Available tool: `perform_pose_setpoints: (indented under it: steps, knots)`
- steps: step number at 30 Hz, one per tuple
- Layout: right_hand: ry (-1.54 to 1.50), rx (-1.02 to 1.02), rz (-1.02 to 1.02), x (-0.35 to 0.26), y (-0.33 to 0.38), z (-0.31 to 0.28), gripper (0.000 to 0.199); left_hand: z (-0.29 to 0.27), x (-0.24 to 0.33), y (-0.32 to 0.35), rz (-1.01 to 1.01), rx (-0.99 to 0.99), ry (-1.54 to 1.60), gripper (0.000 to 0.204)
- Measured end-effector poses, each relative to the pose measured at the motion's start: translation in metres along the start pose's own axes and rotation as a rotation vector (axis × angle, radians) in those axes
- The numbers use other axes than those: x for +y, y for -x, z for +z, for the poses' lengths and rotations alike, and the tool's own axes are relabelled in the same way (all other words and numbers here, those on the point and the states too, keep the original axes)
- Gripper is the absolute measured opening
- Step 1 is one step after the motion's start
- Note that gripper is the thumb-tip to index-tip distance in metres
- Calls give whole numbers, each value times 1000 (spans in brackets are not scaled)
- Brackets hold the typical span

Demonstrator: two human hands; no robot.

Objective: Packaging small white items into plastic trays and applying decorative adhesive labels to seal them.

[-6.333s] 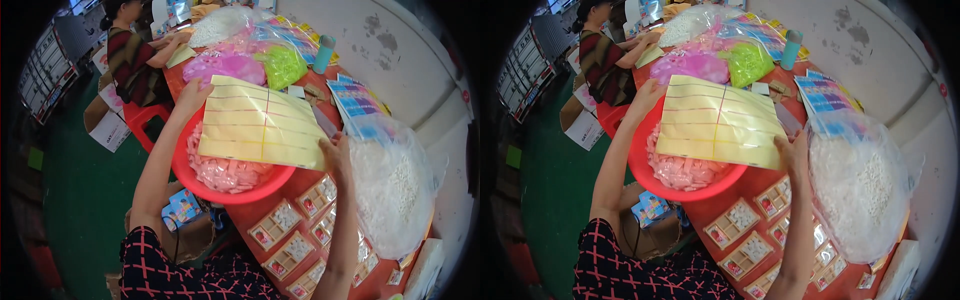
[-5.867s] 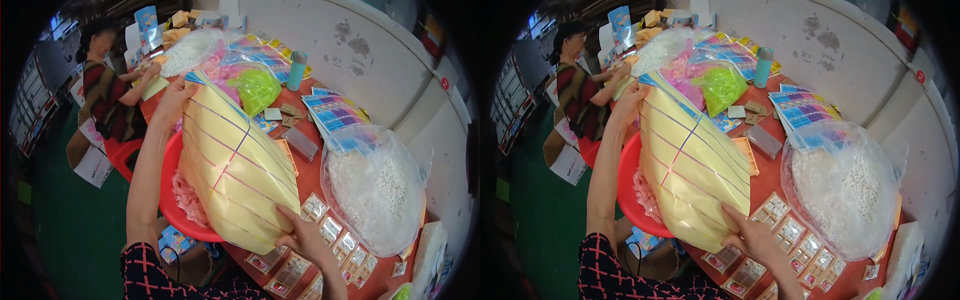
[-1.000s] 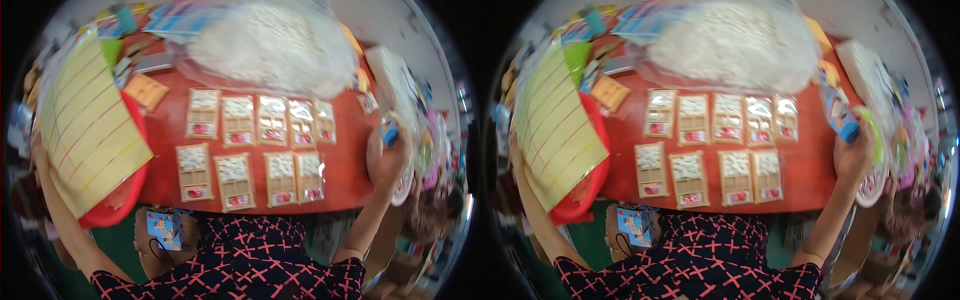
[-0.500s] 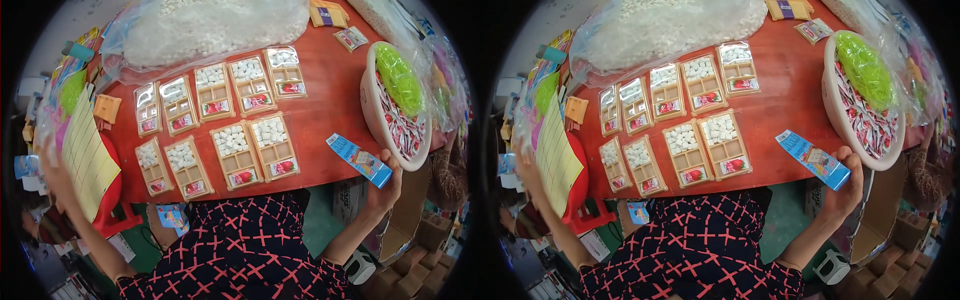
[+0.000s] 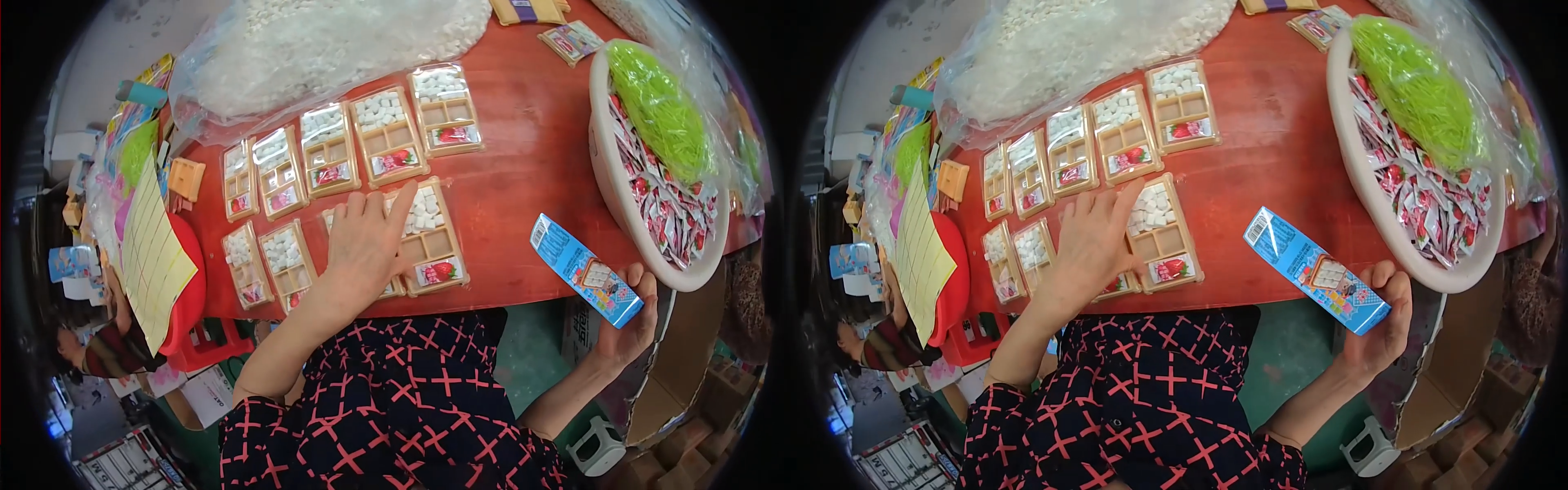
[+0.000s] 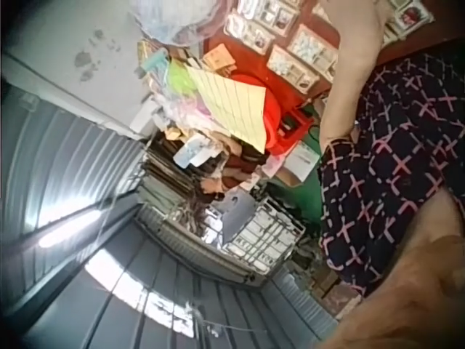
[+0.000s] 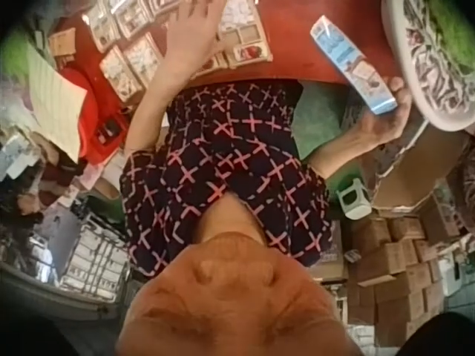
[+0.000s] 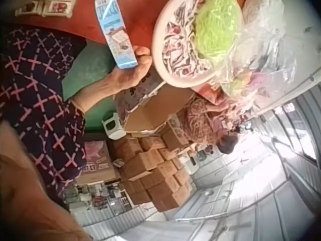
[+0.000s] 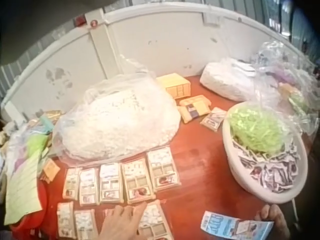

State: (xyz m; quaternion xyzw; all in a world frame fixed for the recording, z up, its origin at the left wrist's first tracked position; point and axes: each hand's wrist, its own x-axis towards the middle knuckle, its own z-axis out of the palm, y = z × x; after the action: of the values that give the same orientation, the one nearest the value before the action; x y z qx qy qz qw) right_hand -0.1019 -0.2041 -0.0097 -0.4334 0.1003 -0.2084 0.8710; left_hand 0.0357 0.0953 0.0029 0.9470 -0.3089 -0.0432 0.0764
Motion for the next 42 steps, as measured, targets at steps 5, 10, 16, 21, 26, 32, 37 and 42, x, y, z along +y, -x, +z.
perform_pose_setpoints:
  steps: [5, 10, 16, 21, 26, 32, 37, 42]
  knots:
    - [-34, 47, 4, 1, 7, -15, 34, 11, 12, -5, -2, -18, 49, 102]
    - [-118, 6, 36, -3, 3, -19, 27, 20, 41, -20, -47, 15, 188, 101]
    - [-133, 21, 21, 0, 1, -16, 28, 16, 55, -21, -11, 127, 175, 101]
    - [-263, -47, 57, 1, -3, -10, 27, 27, 72, -29, 185, 47, 241, 99]
    - [-226, -85, 70, 0, -1, -12, 32, 46, 67, -17, 71, 26, 222, 93]
    - [-178, -64, 82, 8, -9, -4, 34, 55, 71, -18, 92, 32, 205, 91]
    - [-188, -71, 110, 9, -11, 5, 35, 59, 66, -18, 85, 17, 276, 90]
    - [-211, -102, 141, 18, -14, 17, 38, 64, 63, -19, 136, 63, 303, 89]
